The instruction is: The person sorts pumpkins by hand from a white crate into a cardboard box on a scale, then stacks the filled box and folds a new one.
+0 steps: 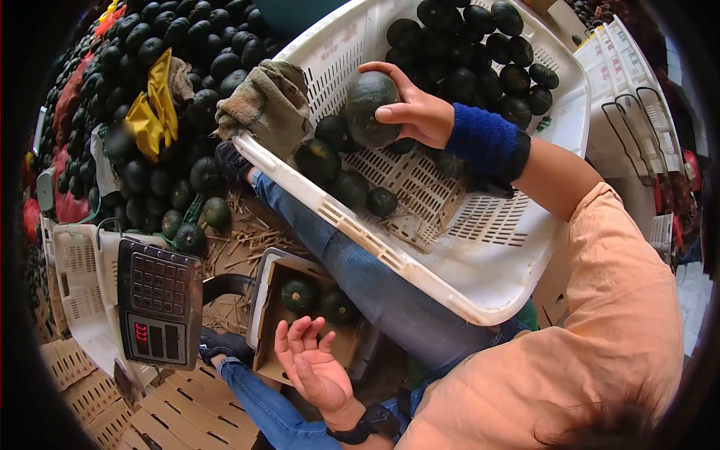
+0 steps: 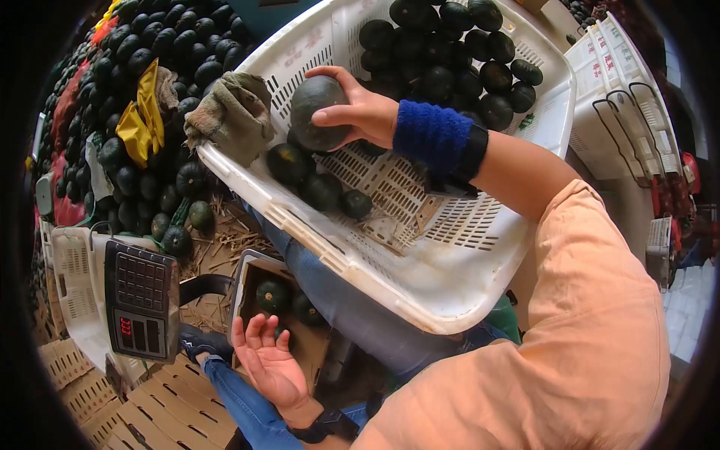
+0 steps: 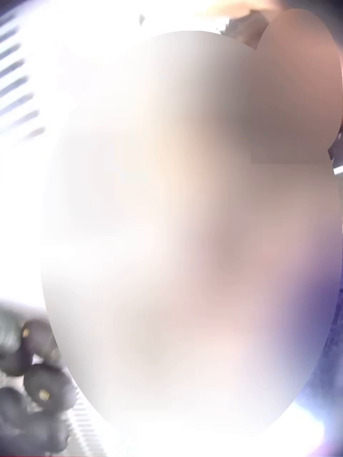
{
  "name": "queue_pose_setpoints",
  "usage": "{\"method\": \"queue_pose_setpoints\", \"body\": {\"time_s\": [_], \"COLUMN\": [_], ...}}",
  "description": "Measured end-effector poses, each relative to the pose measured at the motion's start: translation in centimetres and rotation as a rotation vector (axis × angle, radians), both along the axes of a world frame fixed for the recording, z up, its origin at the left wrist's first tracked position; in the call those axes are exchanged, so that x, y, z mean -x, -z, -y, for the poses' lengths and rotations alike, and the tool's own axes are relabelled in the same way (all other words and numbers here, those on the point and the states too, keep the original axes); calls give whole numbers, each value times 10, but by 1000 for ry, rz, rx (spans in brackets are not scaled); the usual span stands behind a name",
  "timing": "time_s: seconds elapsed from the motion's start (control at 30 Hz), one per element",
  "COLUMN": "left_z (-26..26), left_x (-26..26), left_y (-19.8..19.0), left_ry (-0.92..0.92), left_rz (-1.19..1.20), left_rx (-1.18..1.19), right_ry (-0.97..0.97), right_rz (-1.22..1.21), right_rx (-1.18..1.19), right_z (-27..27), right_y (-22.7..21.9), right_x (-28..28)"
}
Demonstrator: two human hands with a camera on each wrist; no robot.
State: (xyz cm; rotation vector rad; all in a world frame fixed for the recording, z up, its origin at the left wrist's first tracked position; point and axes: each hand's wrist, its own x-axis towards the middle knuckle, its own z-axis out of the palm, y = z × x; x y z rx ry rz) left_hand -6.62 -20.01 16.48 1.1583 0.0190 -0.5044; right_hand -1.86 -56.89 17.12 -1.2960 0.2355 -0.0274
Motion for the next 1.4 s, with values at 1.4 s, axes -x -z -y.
{"method": "queue_pose_setpoints", "body": {"time_s": [1.4], "left_z": [-106], "left_x": [59], "left_y": [126], "left_ry": [42], "left_rz": [-44], "left_rx": [-1578], "right_ry": [-242], "right_rz": [50], "right_rx": [-819], "right_z": [-161], "right_y": [-109], "right_x": [59]}}
